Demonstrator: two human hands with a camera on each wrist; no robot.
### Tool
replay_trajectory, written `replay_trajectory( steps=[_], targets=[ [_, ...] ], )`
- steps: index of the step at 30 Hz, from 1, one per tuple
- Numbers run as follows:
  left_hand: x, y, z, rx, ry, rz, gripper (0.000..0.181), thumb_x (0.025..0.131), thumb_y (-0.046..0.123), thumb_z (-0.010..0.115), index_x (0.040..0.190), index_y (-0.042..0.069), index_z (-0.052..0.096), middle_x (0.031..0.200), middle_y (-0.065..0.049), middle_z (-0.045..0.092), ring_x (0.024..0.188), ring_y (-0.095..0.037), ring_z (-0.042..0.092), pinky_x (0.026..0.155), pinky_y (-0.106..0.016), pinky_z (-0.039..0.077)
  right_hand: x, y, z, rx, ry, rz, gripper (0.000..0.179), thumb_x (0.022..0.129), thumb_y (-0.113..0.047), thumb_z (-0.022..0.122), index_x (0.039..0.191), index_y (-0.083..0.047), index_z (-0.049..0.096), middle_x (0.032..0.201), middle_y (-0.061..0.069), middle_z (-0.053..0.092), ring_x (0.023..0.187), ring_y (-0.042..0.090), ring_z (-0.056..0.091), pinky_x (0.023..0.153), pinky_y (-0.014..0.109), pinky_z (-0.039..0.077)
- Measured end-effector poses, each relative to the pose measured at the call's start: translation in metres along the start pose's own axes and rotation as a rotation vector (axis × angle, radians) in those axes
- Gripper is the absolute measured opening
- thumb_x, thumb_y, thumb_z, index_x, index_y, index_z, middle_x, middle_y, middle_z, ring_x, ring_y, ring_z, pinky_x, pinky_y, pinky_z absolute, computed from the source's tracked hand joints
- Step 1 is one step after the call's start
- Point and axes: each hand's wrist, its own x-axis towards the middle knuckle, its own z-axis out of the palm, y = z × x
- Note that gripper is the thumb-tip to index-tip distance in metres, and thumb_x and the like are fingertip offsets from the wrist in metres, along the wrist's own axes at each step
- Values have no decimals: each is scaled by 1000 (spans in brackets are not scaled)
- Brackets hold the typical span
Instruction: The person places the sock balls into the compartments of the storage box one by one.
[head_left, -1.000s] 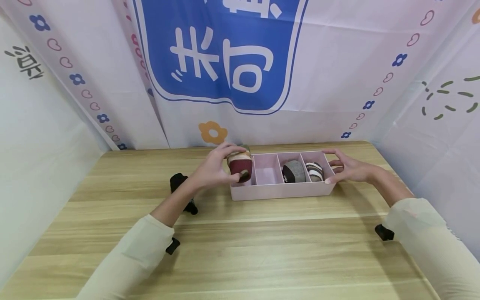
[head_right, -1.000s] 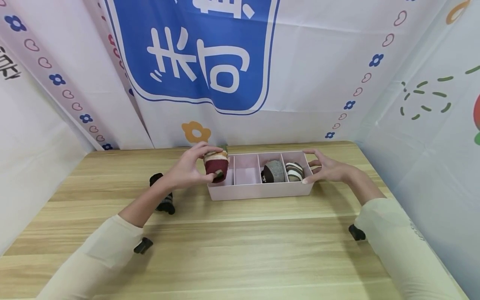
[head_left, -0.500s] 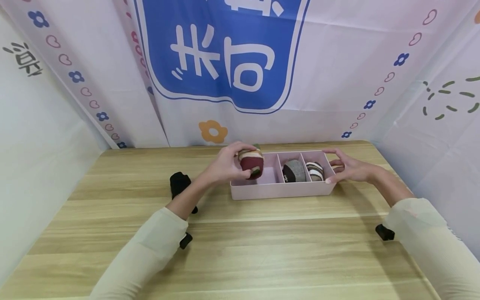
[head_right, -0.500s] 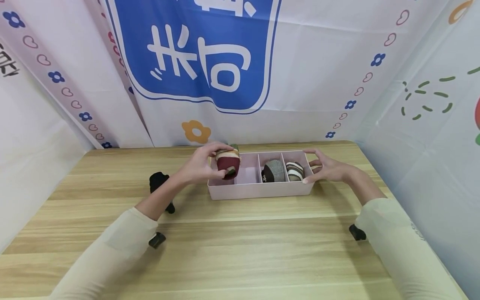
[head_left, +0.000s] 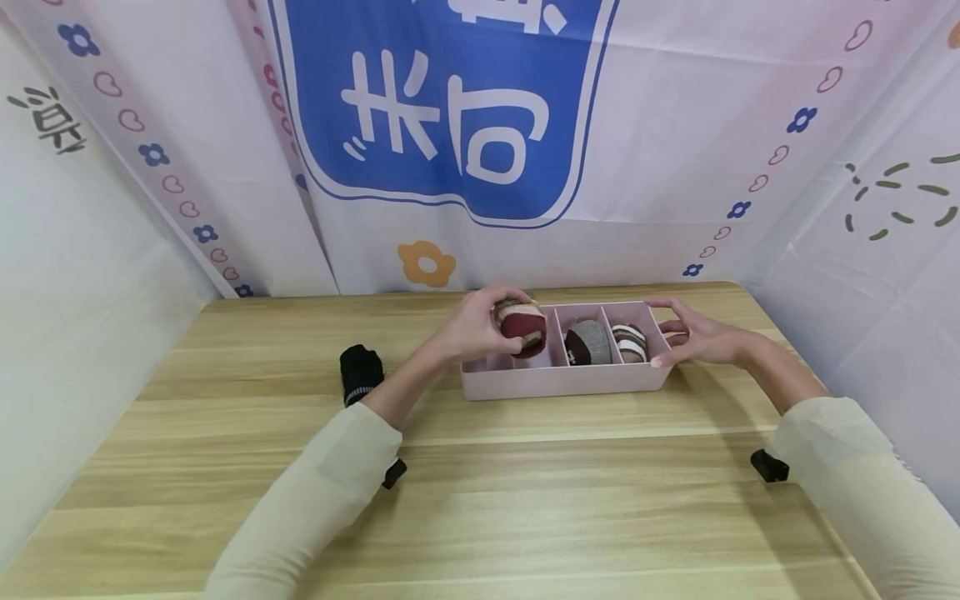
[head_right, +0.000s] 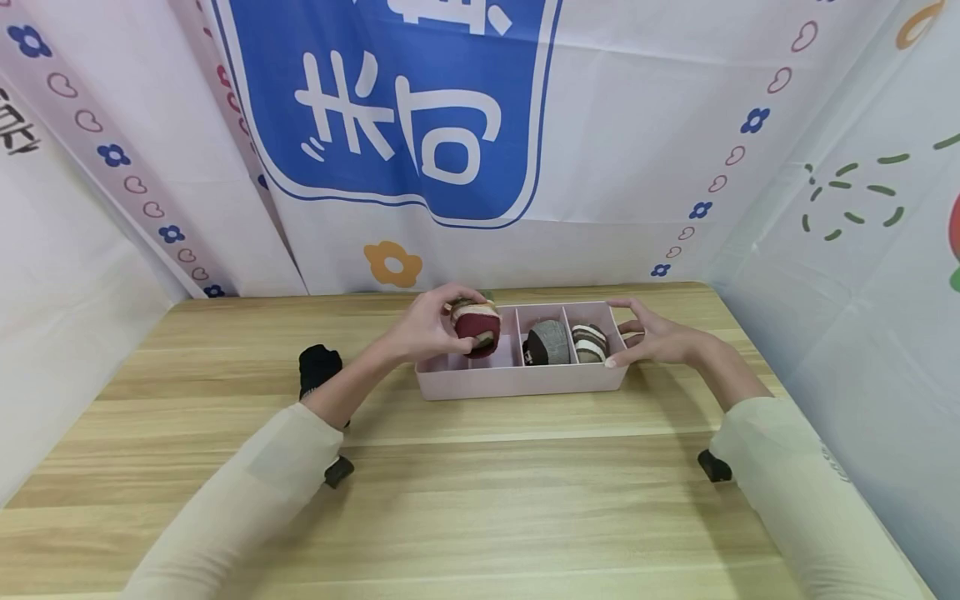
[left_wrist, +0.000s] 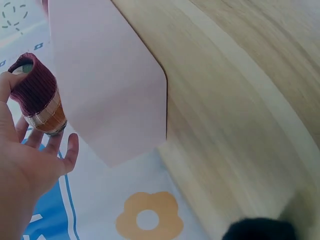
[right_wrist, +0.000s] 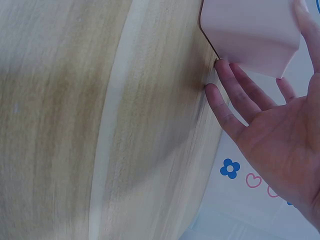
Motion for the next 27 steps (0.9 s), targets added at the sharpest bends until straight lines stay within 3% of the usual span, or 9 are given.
replay_trajectory(
  steps=[6, 16, 27],
  targets=[
    [8, -6, 8, -21, -17, -17, 54, 73, 6, 83, 126, 3, 67, 120, -15, 67, 101, -27, 64, 81, -32, 57, 1, 2, 0, 18, 0, -7, 100, 88, -6, 77, 161, -10, 8, 153, 45, 31, 137, 59, 42, 105, 51, 47],
    [17, -14, 20, -56, -52, -6, 53, 75, 3, 83, 125, -3, 66, 123, -20, 66, 100, -27, 64, 80, -29, 58, 0, 1, 1, 7, 4, -7, 100, 88, -8, 77, 161, -11, 9, 153, 44, 31, 137, 58, 43, 106, 54, 47],
    [19, -18, 29, 70, -115, -34, 54, 77, 8, 86, 127, 0, 67, 130, -16, 63, 107, -26, 62, 82, -27, 55, 0, 2, 1, 2, 10, 0, 100, 89, -9, 77, 161, -12, 8, 154, 44, 28, 139, 59, 39, 108, 57, 44]
  ],
)
